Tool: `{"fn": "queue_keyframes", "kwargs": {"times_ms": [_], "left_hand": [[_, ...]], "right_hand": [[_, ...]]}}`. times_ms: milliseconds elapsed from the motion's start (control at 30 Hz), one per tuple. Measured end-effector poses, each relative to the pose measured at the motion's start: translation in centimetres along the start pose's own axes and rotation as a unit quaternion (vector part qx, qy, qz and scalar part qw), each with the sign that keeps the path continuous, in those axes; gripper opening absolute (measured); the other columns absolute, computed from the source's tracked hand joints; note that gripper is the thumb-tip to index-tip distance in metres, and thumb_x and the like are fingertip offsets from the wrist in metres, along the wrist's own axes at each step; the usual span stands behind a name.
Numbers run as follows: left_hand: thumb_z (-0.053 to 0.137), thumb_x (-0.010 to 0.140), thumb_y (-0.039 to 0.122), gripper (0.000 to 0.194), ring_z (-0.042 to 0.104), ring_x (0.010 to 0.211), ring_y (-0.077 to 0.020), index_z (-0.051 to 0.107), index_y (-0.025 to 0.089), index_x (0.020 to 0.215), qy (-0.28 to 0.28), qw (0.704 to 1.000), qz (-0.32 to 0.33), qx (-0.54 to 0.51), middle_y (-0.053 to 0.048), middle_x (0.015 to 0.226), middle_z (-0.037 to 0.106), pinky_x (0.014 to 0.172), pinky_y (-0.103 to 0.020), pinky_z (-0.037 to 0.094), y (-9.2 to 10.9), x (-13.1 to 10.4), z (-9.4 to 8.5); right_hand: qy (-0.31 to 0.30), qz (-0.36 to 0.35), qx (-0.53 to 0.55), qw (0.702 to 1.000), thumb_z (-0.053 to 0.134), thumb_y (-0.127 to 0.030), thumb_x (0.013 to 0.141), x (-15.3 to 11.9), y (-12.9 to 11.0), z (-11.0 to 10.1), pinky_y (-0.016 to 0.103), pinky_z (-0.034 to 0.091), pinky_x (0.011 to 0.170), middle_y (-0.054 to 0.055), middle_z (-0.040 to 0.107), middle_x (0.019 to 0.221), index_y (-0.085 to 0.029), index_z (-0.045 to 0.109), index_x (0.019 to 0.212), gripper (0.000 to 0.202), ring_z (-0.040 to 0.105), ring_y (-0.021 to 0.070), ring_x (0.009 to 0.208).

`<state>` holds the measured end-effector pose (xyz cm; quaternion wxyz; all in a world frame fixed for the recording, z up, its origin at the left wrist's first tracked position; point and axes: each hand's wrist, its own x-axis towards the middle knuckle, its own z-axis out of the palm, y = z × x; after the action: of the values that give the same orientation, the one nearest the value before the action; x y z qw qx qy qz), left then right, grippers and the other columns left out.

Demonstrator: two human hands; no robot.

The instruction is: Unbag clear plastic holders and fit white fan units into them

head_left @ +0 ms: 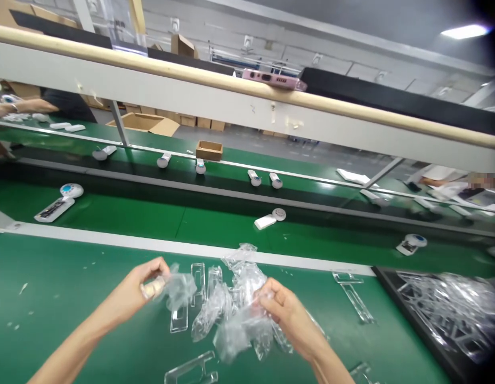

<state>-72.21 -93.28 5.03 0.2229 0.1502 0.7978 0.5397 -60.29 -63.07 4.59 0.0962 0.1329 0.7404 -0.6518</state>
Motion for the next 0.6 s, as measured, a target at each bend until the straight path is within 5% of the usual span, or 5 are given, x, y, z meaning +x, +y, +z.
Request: {"fn": "queue_keyframes", "kwargs": {"times_ms": [133,233,400,600], "left_hand": [[0.061,0.066,0.036,0.02,0.04,0.062,-0.0122,0.05,0.019,0.067,0.039,0.986,-0.073,-0.145,0.004,0.063,0.044,0.058,-0.023,0.036,-3.7,0.7,3.9],[0.069,0.061,0.038,0.028,0.043,0.063,-0.0116,0.051,0.019,0.07,0.061,0.948,-0.129,-0.283,0.005,0.064,0.046,0.062,-0.024,0.041,-5.2,2.2,6.1],[0.079,0.051,0.031,0.032,0.044,0.059,-0.0096,0.053,0.017,0.064,0.064,0.927,-0.157,-0.335,0.005,0.062,0.049,0.059,-0.021,0.04,-5.8,3.3,6.5],[0.078,0.053,0.036,0.031,0.049,0.063,-0.0128,0.059,0.018,0.069,0.073,0.924,-0.191,-0.323,0.001,0.067,0.054,0.061,-0.024,0.041,-7.5,1.0,6.4]], "right_hand": [[0.105,-0.025,-0.175,0.979,0.033,-0.024,0.078,3.2,3.0,-0.6,0.023,0.036,0.048,-0.005,0.043,0.053,-0.022,0.043,0.07,0.013,0.042,0.0118,0.045],[0.12,-0.043,-0.276,0.953,0.035,-0.018,0.076,7.1,3.3,-1.2,0.026,0.042,0.06,0.0,0.053,0.061,-0.02,0.051,0.068,0.019,0.053,0.0151,0.06],[0.03,-0.062,-0.434,0.898,0.06,-0.023,0.077,13.8,3.0,0.0,0.036,0.042,0.088,0.006,0.059,0.111,-0.02,0.062,0.104,0.027,0.058,0.0208,0.096],[-0.081,-0.043,-0.537,0.839,0.057,-0.033,0.089,17.1,5.7,1.8,0.041,0.049,0.082,0.006,0.06,0.109,-0.015,0.058,0.108,0.027,0.059,0.0192,0.095]]}}
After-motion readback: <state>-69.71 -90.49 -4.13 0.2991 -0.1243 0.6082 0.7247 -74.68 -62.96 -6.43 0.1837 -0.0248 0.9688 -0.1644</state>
